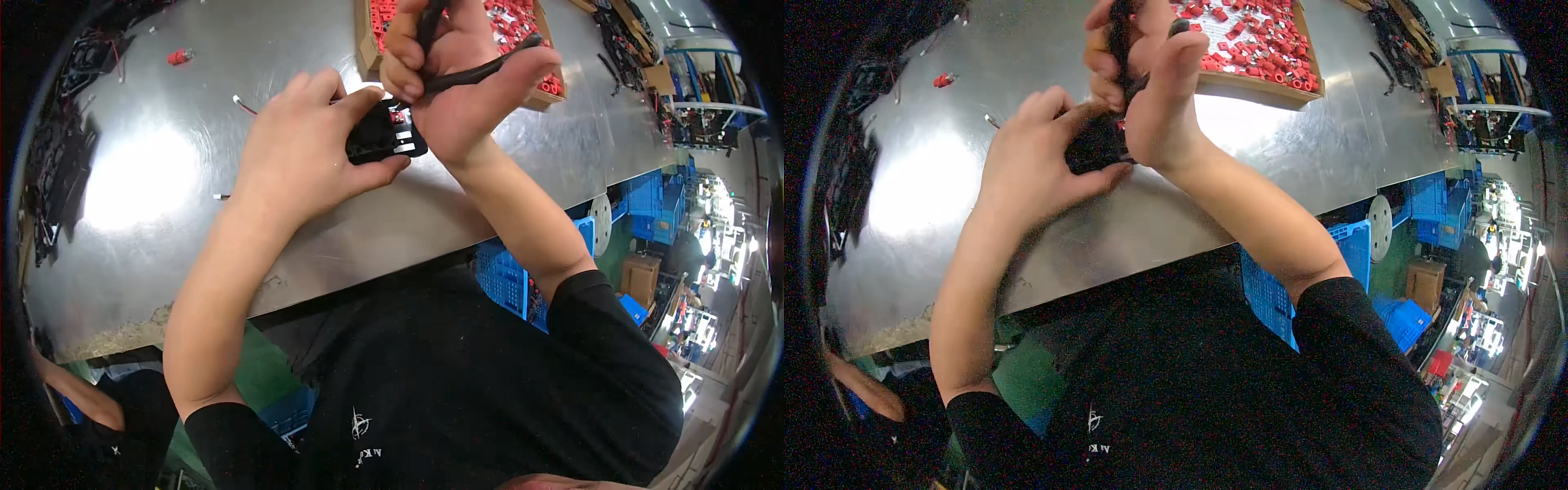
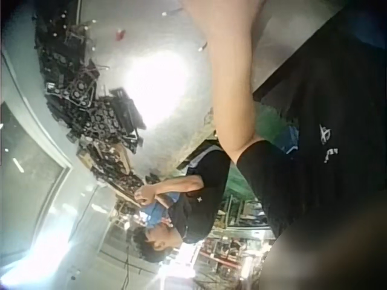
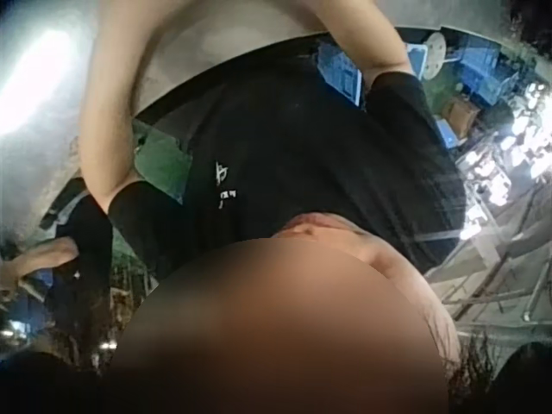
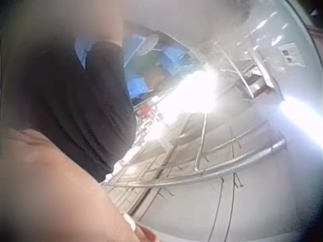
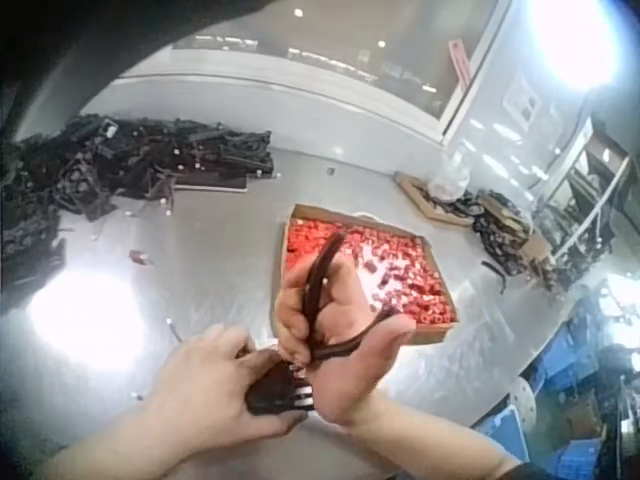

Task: Assembling electronic cooling fans by attaching wires and components at a factory workbench.

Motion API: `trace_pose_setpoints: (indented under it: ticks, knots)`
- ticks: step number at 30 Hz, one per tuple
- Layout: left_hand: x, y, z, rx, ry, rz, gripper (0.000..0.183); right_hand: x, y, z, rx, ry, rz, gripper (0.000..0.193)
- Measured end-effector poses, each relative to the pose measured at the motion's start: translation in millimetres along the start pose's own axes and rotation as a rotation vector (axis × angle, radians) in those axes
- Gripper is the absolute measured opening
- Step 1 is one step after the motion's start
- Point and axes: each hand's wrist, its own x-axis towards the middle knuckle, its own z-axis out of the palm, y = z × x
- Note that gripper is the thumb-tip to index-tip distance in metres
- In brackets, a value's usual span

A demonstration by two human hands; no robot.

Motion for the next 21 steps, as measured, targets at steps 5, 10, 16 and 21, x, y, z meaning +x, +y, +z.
trace_pose_setpoints:
  ticks: [5,10,16,21]
  knots:
    - [-1,-3,2,-0.034,0.005,0.022,0.063,4,11,-6,0.059,-0.019,0.035,0.114]
    - [1,-1,2,-0.035,0.004,0.032,0.063,26,49,-41,0.312,-0.270,-0.163,0.113]
    - [-3,-4,2,0.011,0.019,0.031,0.056,2,13,-4,0.059,0.005,0.056,0.113]
    - [-1,-3,0,0.013,0.025,0.045,0.055,18,31,-24,0.258,-0.480,-0.375,0.116]
